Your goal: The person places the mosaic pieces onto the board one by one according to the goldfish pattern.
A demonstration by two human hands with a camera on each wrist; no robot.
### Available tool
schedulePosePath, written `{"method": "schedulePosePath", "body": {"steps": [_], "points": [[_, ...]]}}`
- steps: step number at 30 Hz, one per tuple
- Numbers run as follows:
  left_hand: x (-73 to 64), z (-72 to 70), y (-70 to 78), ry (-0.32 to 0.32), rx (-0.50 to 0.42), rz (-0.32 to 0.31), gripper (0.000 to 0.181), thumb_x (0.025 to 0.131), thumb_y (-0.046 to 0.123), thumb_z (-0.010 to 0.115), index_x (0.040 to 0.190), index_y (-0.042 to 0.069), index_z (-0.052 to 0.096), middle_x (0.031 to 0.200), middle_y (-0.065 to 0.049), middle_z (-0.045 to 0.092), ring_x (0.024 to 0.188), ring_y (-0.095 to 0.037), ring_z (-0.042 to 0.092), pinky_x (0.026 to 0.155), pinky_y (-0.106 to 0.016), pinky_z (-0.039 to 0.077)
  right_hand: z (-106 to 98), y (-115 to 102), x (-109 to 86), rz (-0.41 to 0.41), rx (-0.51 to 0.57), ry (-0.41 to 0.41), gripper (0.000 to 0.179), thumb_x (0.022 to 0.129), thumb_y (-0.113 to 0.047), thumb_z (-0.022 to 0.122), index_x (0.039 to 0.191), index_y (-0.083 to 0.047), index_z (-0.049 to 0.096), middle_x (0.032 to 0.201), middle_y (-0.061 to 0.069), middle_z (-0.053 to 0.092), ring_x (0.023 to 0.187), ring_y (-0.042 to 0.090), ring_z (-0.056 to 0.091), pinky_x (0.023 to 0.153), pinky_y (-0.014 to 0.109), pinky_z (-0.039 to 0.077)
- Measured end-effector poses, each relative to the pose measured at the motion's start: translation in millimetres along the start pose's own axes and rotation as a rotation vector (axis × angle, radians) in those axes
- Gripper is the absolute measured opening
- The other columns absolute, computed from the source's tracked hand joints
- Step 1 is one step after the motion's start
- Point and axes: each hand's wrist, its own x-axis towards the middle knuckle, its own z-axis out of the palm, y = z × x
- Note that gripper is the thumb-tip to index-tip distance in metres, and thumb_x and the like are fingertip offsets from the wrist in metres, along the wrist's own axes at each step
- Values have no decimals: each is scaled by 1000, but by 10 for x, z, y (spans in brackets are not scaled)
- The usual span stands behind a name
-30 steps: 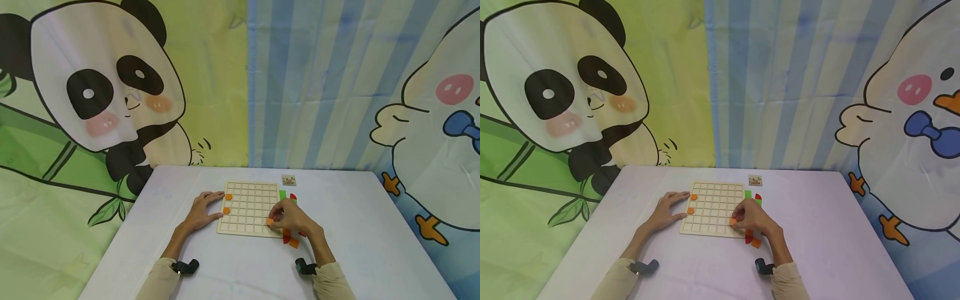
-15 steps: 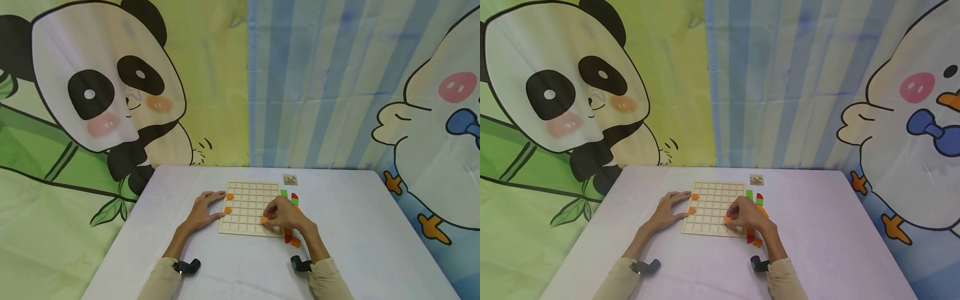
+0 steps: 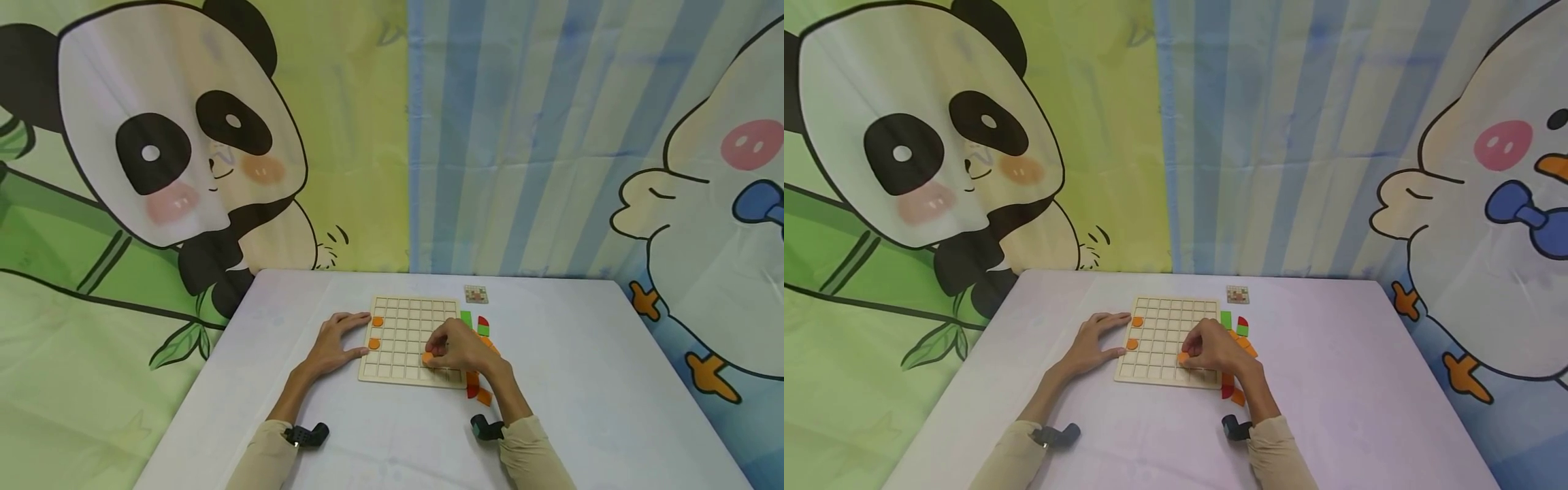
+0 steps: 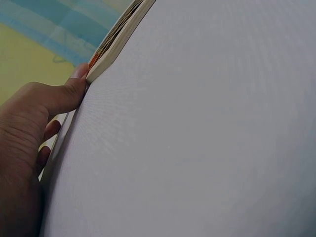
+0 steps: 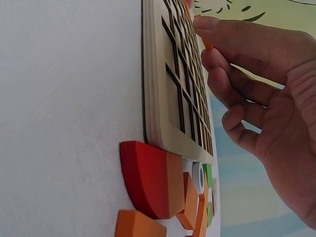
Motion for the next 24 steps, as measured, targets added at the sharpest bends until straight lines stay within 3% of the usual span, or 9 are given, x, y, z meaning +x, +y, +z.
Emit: {"method": "schedulePosePath", "body": {"steps": [6,13,24], "points": [[-5,-1,5,-2,5,3,76,90,40,90,158,25,60,167,7,56,150,-29,48,121,-60,31,42,-2,40,-16,30,4,12,84,-11,93,92,-11,85,89,-2,81,76,12,70,72,26,60],[-5,-10,10,3,14,2,76,90,41,90,158,25,60,167,7,55,151,-29,47,122,-61,31,115,4,127,-76,12,-6,15,83,-14,96,92,-10,84,82,-3,78,74,8,66,71,23,57],[-14,-17,32,4,16,0,76,90,39,90,158,26,60,166,7,56,150,-29,48,121,-60,33,174,-46,175,-78,12,6,13,83,-11,95,91,-9,85,80,-4,78,73,6,66,71,23,58]]}}
